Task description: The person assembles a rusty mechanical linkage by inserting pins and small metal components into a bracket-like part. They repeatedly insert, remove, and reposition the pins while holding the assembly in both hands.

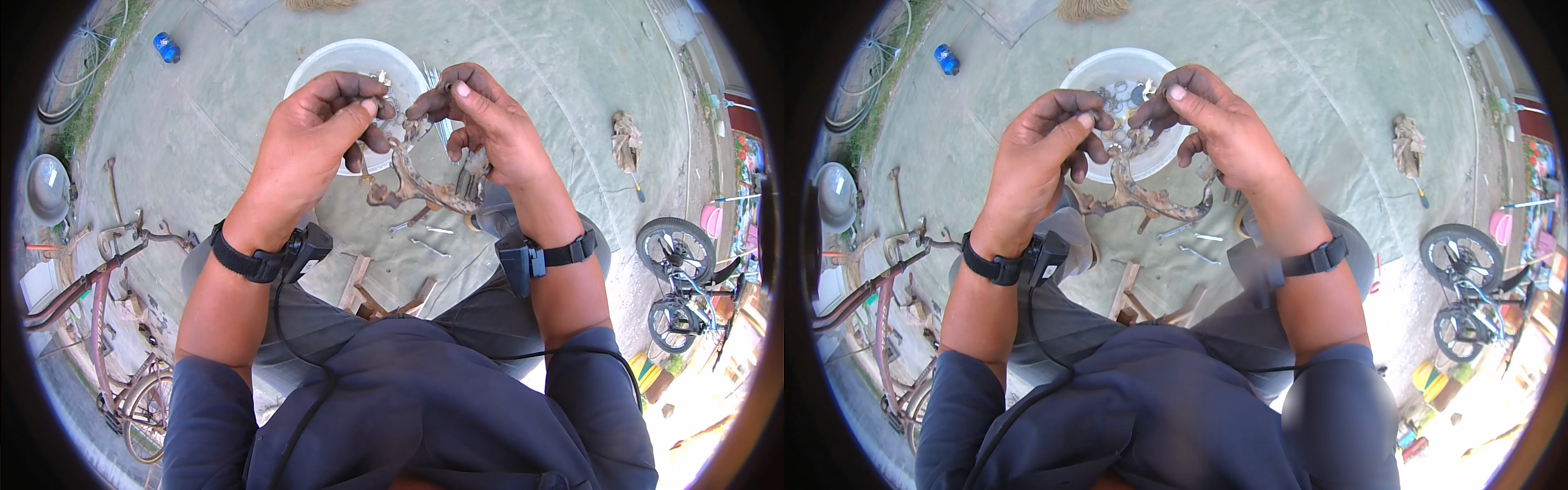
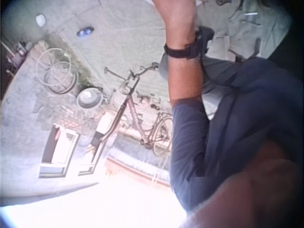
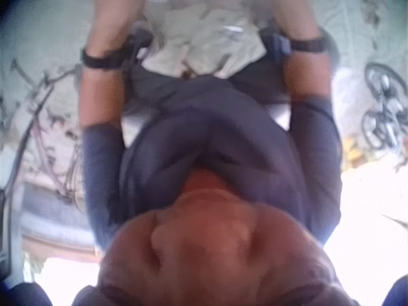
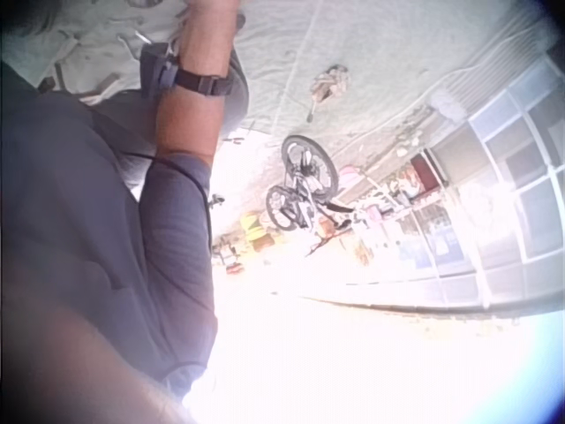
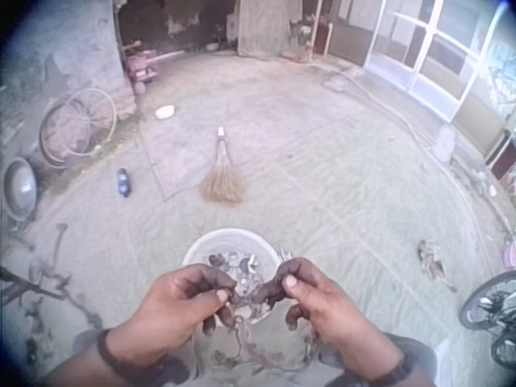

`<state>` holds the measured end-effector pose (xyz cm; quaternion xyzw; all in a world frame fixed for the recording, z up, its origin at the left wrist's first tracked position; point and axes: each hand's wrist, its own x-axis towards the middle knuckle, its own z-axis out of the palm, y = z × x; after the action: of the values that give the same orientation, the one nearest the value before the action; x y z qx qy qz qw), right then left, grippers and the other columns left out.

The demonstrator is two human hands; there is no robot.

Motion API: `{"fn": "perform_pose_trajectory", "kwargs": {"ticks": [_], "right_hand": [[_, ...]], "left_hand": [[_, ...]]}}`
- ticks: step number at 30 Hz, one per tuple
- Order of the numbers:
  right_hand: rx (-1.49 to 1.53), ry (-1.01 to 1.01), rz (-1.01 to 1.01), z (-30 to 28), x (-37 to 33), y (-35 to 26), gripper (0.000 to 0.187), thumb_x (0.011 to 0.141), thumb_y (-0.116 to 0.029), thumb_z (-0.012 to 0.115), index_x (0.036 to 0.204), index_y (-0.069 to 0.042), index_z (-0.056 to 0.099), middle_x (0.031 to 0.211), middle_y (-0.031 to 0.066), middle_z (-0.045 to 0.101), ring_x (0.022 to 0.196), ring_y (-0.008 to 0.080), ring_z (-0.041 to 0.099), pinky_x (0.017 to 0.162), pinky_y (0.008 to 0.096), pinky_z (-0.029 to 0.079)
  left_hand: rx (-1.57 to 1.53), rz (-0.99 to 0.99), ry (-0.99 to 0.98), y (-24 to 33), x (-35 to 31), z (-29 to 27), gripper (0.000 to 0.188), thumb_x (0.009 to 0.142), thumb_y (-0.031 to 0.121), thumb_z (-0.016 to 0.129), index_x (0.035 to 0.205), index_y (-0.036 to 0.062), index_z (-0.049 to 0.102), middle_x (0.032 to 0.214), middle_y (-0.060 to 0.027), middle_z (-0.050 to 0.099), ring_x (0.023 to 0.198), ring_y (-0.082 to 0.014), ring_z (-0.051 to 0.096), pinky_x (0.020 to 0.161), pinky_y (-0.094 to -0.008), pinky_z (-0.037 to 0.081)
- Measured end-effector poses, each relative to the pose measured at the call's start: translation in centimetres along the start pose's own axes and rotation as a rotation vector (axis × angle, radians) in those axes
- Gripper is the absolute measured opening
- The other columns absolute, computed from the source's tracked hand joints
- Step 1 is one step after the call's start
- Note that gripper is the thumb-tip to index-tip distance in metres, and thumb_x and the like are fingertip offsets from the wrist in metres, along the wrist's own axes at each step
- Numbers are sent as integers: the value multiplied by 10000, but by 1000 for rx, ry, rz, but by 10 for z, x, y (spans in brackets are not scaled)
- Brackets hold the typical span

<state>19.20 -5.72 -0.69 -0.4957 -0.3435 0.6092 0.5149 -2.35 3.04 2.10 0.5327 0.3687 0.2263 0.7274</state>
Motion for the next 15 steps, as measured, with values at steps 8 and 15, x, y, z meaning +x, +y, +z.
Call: {"fn": "perform_pose_trajectory", "kwargs": {"ticks": [8, 15], "right_hand": [[-80, -23, -10, -5, -7, -9, 342, 1031, -390, 523, 1172, -78, 532, 1030, 106, 722, 733, 98, 620, 530, 197, 384], [-100, 1, 24, -6, -10, -11, 355, 1040, -382, 507, 1189, -61, 531, 1012, 110, 728, 631, 98, 615, 513, 197, 374]], "left_hand": [[139, -117, -117, -5, -8, -3, 202, 978, 109, 620, 1157, 30, 671, 1001, -29, 699, 827, -96, 676, 606, -211, 479], [154, -12, -147, -11, -8, 2, 171, 935, 24, 668, 1105, 9, 671, 955, -10, 687, 832, -70, 650, 642, -208, 484]]}}
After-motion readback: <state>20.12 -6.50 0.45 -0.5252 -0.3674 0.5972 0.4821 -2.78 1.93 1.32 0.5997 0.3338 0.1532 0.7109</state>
